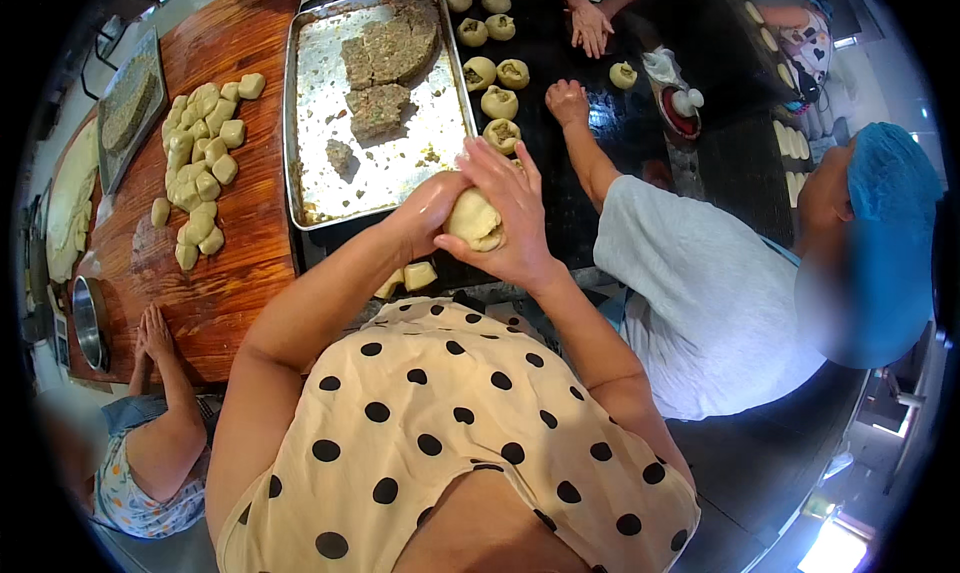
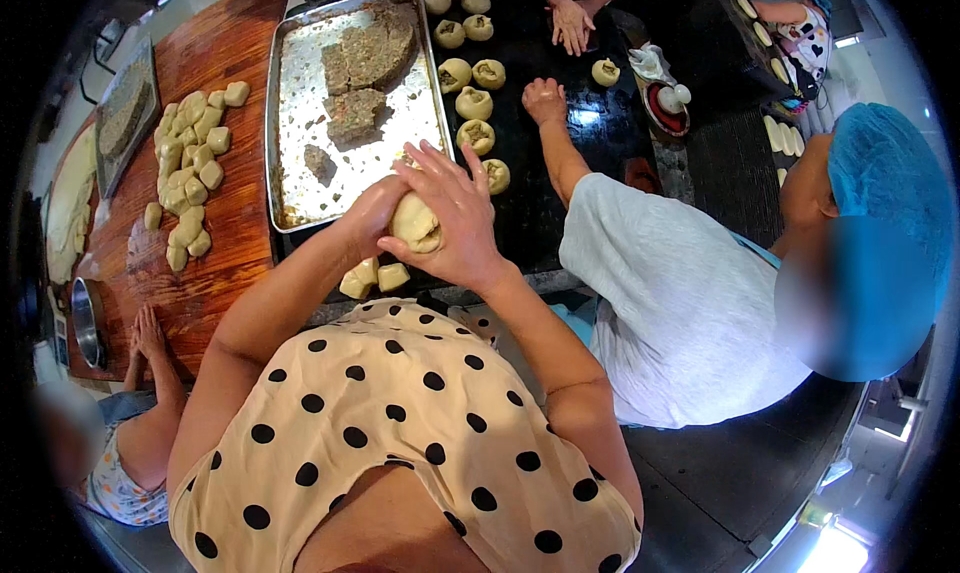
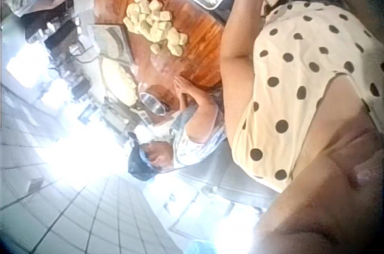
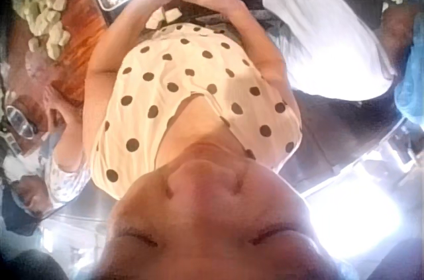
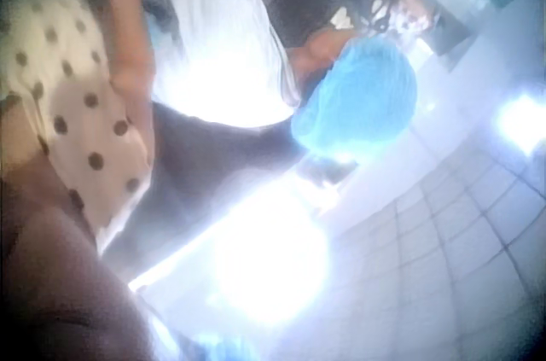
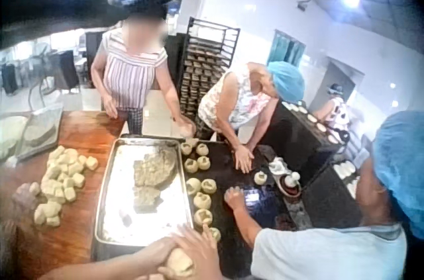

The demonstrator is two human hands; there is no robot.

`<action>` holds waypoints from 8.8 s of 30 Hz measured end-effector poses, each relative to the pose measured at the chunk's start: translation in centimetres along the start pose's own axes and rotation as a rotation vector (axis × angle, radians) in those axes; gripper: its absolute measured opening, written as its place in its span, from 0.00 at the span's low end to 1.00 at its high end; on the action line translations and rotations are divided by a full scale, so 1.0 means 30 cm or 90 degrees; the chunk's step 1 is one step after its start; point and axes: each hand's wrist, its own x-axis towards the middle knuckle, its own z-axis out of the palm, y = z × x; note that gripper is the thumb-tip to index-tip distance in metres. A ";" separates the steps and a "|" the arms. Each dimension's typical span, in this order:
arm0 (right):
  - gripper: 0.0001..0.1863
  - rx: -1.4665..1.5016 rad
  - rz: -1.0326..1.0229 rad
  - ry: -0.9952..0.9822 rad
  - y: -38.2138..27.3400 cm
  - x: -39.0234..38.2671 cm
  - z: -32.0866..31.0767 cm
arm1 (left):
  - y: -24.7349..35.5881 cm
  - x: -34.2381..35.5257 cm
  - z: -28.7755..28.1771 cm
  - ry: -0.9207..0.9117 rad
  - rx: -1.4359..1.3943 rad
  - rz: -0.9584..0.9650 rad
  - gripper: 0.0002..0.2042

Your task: The person prepares filled rolls by flattening pieces of dough by hand, scooping a meat-like filling into the center, and pinching the edges together to seal it. They handle the dough pieces one at a time and place the completed rolls onto a metal tray.

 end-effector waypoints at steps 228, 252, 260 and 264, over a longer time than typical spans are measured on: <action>0.32 0.068 0.522 -0.239 0.888 0.262 0.930 | -0.491 -0.262 -0.745 0.224 -0.450 0.064 0.26; 0.35 0.091 0.397 -0.330 0.489 0.061 0.711 | -0.286 -0.104 -0.692 0.314 -0.347 0.122 0.22; 0.39 -0.051 0.071 -0.429 0.136 0.108 0.545 | -0.253 -0.024 -0.653 0.203 -0.426 0.185 0.20; 0.39 -0.166 0.070 -0.480 0.118 0.077 0.546 | -0.258 0.010 -0.588 0.156 -0.283 0.240 0.19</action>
